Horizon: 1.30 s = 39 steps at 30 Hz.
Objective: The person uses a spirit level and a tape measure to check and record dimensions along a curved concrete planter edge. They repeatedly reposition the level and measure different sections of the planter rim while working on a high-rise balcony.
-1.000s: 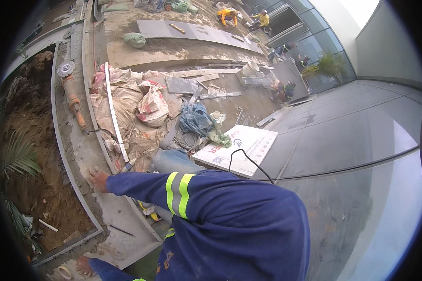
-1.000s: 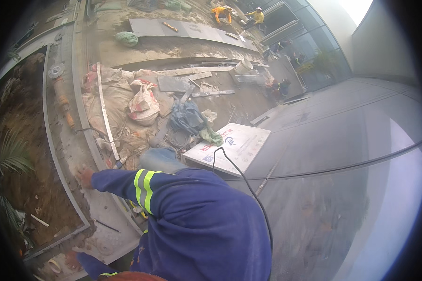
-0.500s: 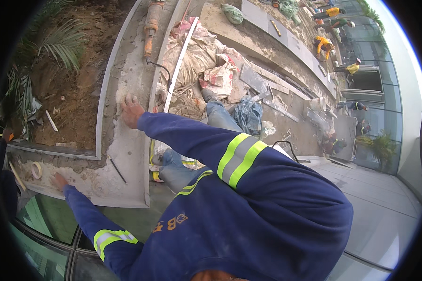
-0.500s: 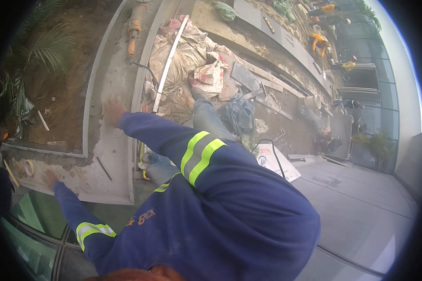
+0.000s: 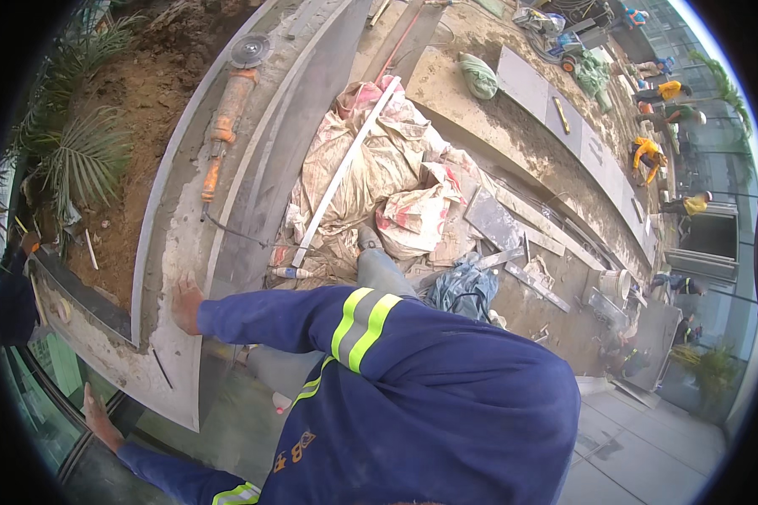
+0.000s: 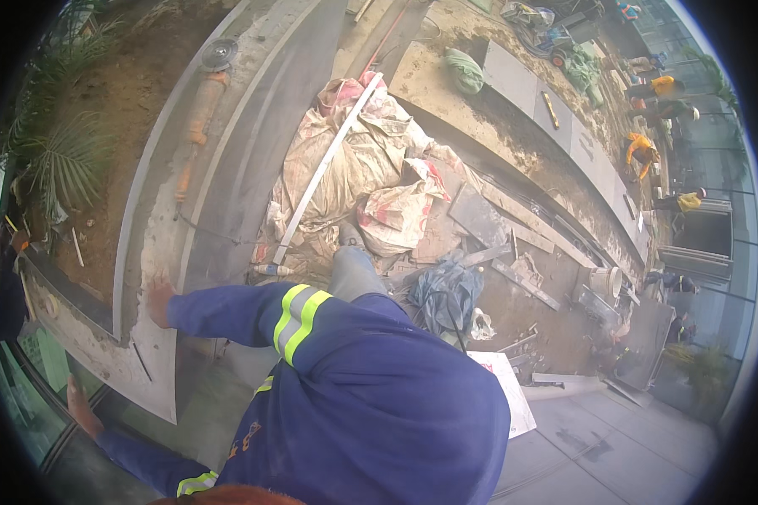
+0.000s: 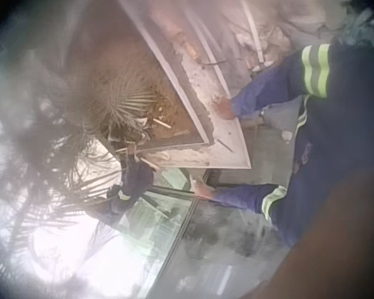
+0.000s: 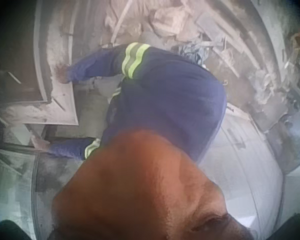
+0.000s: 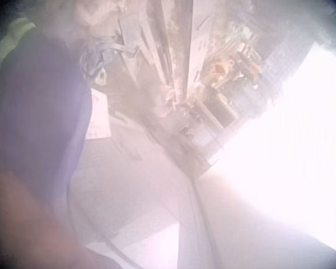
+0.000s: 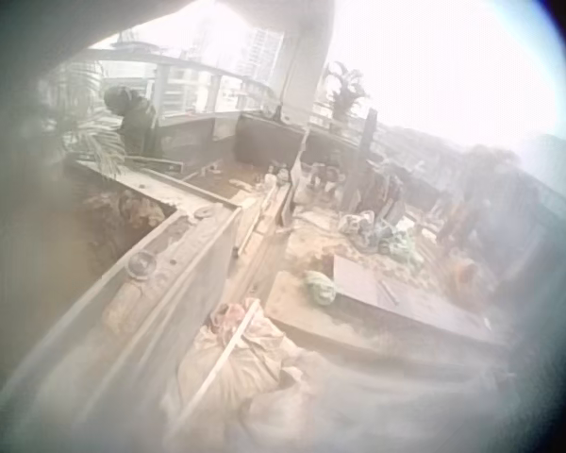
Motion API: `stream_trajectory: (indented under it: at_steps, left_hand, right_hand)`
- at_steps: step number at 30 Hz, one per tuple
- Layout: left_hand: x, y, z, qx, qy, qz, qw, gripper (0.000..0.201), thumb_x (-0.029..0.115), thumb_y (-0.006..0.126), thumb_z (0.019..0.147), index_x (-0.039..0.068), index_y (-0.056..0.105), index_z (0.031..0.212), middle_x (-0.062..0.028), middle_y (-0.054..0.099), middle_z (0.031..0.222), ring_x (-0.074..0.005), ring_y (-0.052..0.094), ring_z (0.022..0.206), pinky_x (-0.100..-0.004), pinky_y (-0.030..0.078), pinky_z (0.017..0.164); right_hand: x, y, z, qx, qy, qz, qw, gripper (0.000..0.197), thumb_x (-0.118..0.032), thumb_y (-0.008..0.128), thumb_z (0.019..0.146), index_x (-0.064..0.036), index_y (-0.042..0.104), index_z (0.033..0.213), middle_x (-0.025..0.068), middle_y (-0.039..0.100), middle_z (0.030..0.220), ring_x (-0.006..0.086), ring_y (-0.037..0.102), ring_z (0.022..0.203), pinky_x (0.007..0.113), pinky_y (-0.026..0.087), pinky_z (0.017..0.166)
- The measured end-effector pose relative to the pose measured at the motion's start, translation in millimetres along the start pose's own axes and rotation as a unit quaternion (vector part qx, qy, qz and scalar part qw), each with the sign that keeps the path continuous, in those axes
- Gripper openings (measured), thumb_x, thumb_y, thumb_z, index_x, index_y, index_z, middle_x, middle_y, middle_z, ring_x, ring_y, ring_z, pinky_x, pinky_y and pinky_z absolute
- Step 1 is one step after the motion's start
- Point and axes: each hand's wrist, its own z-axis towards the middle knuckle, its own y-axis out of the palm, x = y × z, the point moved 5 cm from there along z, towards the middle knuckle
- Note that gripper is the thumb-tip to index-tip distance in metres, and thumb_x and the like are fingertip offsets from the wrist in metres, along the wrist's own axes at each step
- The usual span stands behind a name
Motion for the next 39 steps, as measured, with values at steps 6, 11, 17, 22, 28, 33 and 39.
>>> stream_trajectory:
  at_steps: [6,11,17,22,28,33,39]
  left_hand:
    - [188,57,-230,0.317,0.083,-0.02,0.944,0.059,0.041,0.048,0.106,-0.008,0.059,0.137,-0.0182,0.069,0.119,-0.0173,0.063,0.095,-0.0257,0.044,0.073]
    - [307,214,-154,0.101,0.229,-0.104,0.963,0.068,0.048,0.051,0.102,-0.013,0.06,0.129,-0.0152,0.067,0.092,-0.0103,0.049,0.065,-0.0229,0.036,0.06]
    - [392,470,-103,-0.263,0.237,-0.119,0.928,0.069,0.052,0.06,0.097,-0.008,0.061,0.131,-0.0136,0.07,0.086,-0.0074,0.049,0.056,-0.0223,0.039,0.054]
    - [378,580,-153,-0.391,0.159,-0.11,0.9,0.053,0.037,0.066,0.096,-0.006,0.065,0.127,-0.01,0.072,0.086,-0.0063,0.05,0.058,-0.0227,0.041,0.054]
    - [294,712,-192,-0.409,0.022,-0.183,0.894,0.035,0.025,0.065,0.098,-0.004,0.07,0.118,-0.0077,0.072,0.085,-0.0082,0.06,0.068,-0.0233,0.047,0.062]
    - [321,761,-169,-0.37,0.029,-0.097,0.924,0.036,0.026,0.065,0.096,-0.004,0.071,0.115,-0.0078,0.072,0.09,-0.0116,0.065,0.072,-0.0272,0.052,0.066]
    - [317,814,-69,-0.248,-0.013,-0.183,0.951,0.058,0.044,0.068,0.096,0.0,0.061,0.133,-0.0121,0.07,0.111,-0.0151,0.07,0.075,-0.0278,0.053,0.062]
  right_hand:
    - [192,-222,-133,-0.262,-0.381,0.297,0.835,0.054,-0.043,0.067,0.095,0.0038,0.063,0.121,0.0222,0.066,0.116,0.0383,0.063,0.112,0.048,0.049,0.096]
    - [632,-257,-253,-0.148,0.255,-0.079,0.952,0.028,-0.027,0.058,0.092,-0.0109,0.079,0.101,0.0129,0.071,0.123,0.0318,0.066,0.116,0.047,0.05,0.096]
    - [869,-246,-635,-0.241,0.536,-0.006,0.809,0.032,-0.028,0.06,0.097,-0.0013,0.077,0.101,0.0204,0.073,0.113,0.033,0.073,0.103,0.045,0.058,0.084]
    - [782,-151,-694,-0.158,0.711,0.331,0.6,0.017,-0.012,0.071,0.094,0.0035,0.073,0.087,0.0172,0.07,0.08,0.0286,0.073,0.073,0.043,0.056,0.055]
    - [753,-104,-727,-0.277,0.532,0.116,0.792,0.021,-0.033,0.073,0.083,-0.0244,0.079,0.102,0.0009,0.078,0.101,0.023,0.076,0.097,0.042,0.058,0.078]
    - [726,-125,-552,-0.105,0.536,0.297,0.783,0.02,-0.031,0.072,0.085,-0.0192,0.076,0.101,0.0038,0.077,0.097,0.0245,0.075,0.091,0.042,0.057,0.073]
    - [729,-179,-467,-0.079,0.537,0.351,0.763,0.02,-0.027,0.07,0.086,-0.013,0.074,0.1,0.0072,0.075,0.093,0.0264,0.075,0.084,0.043,0.057,0.066]
